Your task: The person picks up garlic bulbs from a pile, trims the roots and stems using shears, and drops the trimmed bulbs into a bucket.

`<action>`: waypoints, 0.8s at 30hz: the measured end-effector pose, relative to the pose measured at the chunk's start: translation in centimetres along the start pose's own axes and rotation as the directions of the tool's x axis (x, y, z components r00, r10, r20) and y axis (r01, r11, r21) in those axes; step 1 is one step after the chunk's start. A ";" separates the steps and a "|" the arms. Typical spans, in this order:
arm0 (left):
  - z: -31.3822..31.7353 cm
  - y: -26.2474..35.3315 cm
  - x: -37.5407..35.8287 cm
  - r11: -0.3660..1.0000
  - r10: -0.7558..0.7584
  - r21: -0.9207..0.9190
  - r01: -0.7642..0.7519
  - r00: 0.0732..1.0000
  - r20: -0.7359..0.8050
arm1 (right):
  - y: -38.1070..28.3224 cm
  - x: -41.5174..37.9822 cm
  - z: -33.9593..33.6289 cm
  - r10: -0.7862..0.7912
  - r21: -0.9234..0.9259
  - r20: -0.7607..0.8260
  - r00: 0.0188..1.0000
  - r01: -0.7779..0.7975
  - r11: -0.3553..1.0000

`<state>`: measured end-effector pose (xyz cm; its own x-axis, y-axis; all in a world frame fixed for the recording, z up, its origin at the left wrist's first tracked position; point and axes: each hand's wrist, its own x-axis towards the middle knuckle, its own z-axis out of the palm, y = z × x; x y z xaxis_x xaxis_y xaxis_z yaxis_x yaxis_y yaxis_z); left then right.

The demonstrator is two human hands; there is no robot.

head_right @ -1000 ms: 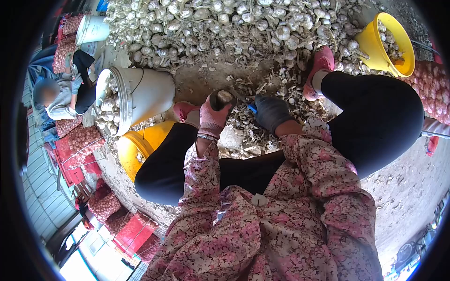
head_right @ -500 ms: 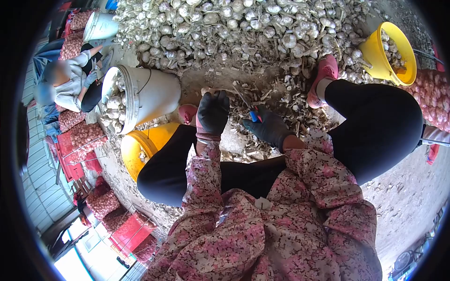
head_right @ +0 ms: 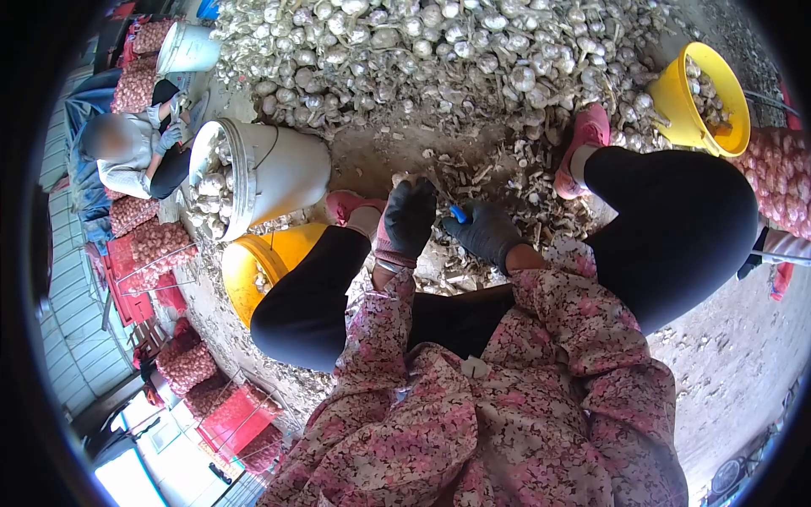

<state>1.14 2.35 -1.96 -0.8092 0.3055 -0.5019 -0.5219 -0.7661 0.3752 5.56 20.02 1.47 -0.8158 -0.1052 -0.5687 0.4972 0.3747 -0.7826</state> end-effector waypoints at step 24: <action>-1.8 8.2 1.9 0.946 0.222 -0.279 -0.163 0.955 0.195 | 0.9 2.1 1.6 0.194 0.751 0.169 0.966 -0.254 0.609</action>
<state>-4.18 -4.41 -1.27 -0.9415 0.2321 -0.2443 -0.2868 -0.9325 0.2195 4.75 18.62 -0.82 -0.6417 -0.1845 -0.7445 0.7321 -0.4368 -0.5228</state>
